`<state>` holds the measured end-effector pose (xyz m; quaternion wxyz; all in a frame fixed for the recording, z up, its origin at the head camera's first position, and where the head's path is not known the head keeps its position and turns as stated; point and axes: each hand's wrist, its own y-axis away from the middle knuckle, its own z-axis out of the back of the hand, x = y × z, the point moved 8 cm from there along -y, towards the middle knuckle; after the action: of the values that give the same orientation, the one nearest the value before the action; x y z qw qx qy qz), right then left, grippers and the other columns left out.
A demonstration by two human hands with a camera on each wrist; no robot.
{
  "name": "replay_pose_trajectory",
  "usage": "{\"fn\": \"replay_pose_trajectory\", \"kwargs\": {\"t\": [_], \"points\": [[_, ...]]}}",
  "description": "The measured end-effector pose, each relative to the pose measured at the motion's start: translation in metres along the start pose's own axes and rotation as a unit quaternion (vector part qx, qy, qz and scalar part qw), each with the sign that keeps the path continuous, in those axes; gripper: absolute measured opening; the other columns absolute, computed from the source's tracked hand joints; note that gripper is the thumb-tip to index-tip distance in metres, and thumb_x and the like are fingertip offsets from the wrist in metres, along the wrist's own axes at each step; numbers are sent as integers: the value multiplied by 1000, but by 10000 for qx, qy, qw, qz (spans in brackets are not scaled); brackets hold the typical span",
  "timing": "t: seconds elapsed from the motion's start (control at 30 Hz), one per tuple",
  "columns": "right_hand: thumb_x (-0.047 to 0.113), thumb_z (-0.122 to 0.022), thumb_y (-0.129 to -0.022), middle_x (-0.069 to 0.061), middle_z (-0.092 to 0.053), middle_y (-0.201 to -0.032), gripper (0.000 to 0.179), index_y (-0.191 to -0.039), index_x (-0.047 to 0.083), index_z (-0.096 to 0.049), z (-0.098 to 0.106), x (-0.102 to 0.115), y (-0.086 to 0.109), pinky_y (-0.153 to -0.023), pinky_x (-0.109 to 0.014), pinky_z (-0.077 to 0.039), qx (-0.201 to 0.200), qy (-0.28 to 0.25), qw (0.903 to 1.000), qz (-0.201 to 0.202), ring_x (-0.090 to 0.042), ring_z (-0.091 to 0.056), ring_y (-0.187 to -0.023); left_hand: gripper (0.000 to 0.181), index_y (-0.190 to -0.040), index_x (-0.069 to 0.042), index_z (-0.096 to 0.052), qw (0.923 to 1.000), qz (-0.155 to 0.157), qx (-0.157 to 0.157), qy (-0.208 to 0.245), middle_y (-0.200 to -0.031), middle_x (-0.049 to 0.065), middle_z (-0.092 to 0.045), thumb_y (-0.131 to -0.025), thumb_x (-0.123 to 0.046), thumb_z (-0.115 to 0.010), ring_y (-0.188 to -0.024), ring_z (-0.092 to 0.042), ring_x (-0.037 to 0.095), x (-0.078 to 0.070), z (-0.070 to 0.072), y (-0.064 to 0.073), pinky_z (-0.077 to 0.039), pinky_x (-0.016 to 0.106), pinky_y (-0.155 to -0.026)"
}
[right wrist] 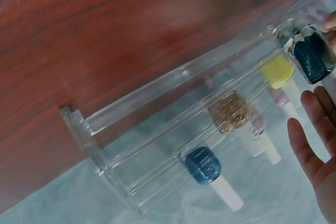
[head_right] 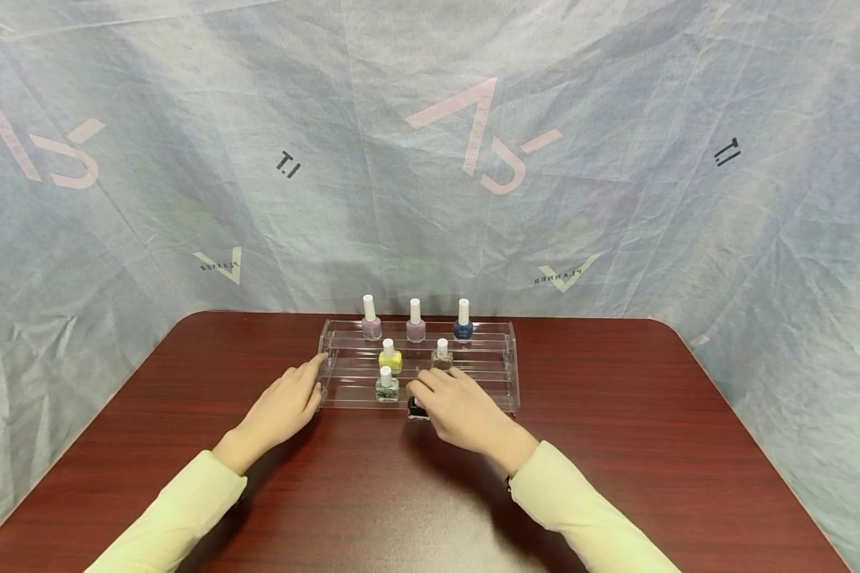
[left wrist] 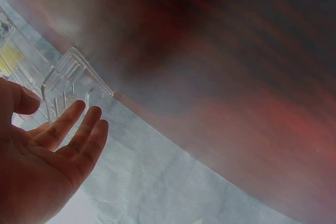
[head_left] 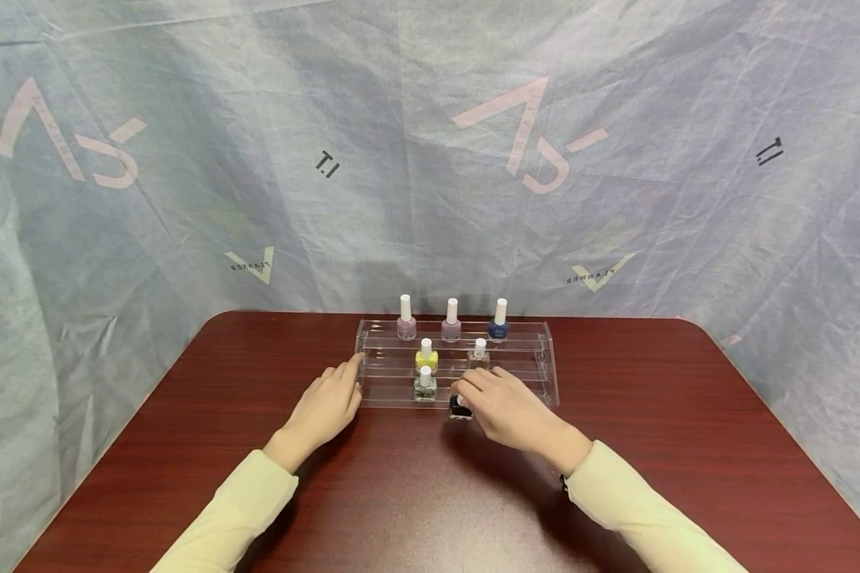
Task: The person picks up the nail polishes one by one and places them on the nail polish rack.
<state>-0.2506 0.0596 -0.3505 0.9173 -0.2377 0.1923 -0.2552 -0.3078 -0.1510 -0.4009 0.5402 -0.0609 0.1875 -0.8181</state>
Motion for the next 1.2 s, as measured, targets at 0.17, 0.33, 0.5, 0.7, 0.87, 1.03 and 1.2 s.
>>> {"fn": "replay_pose_trajectory", "kwargs": {"t": [0.17,0.33,0.5,0.7,0.87,1.03,1.2], "points": [[10,-61,-82,1,-55,-84,12,-94,11,-59,3,-10,0,-61,-26,-39,-82,138,9999,-53,-15,-54,-75,50,-137,-4,-37,10000,9,9,22,-115,13,-60,-90,-16,-48,-97,-57,29,0,0,-1,-48,42,-78],[10,-64,-80,0,-56,-86,16,-94,11,-58,5,-19,0,-64,-28,-43,-56,214,9996,-200,-16,-56,-78,50,-137,-4,-36,10000,31,28,13,-114,12,-60,-91,-16,-48,-97,-57,29,0,0,-1,-48,42,-79],[9,-63,-80,0,-57,-88,17,-97,11,-58,5,-26,-1,-69,-31,-46,0,149,9993,-340,-18,-58,-82,50,-137,-4,-36,10000,54,46,19,-113,12,-60,-91,-16,-48,-97,-57,29,0,-1,-1,-48,42,-79],[10,-60,-83,-2,-57,-88,14,-97,9,-59,2,-34,1,-70,-32,-45,54,151,9986,-513,-19,-58,-84,50,-137,-3,-36,10000,56,60,21,-114,12,-60,-90,-16,-49,-98,-57,29,1,-2,-1,-48,42,-79],[10,-62,-82,-2,-57,-88,16,-98,8,-59,-3,-38,3,-70,-33,-45,37,143,9984,-552,-19,-57,-83,50,-137,-4,-36,9999,59,74,52,-115,13,-60,-90,-16,-48,-100,-57,29,1,-2,0,-48,42,-81],[11,-62,-83,-3,-57,-90,19,-101,9,-59,-6,-39,4,-69,-33,-45,130,92,9982,-581,-19,-58,-86,50,-137,-4,-37,10000,33,23,31,-114,13,-60,-90,-16,-49,-98,-57,29,1,-2,0,-48,42,-80],[11,-60,-85,-2,-58,-91,16,-101,9,-59,-12,-39,5,-70,-33,-47,268,53,9977,-617,-19,-59,-89,50,-137,-3,-36,10000,25,14,17,-115,13,-60,-90,-16,-49,-97,-58,29,1,-1,0,-48,41,-80]]}}
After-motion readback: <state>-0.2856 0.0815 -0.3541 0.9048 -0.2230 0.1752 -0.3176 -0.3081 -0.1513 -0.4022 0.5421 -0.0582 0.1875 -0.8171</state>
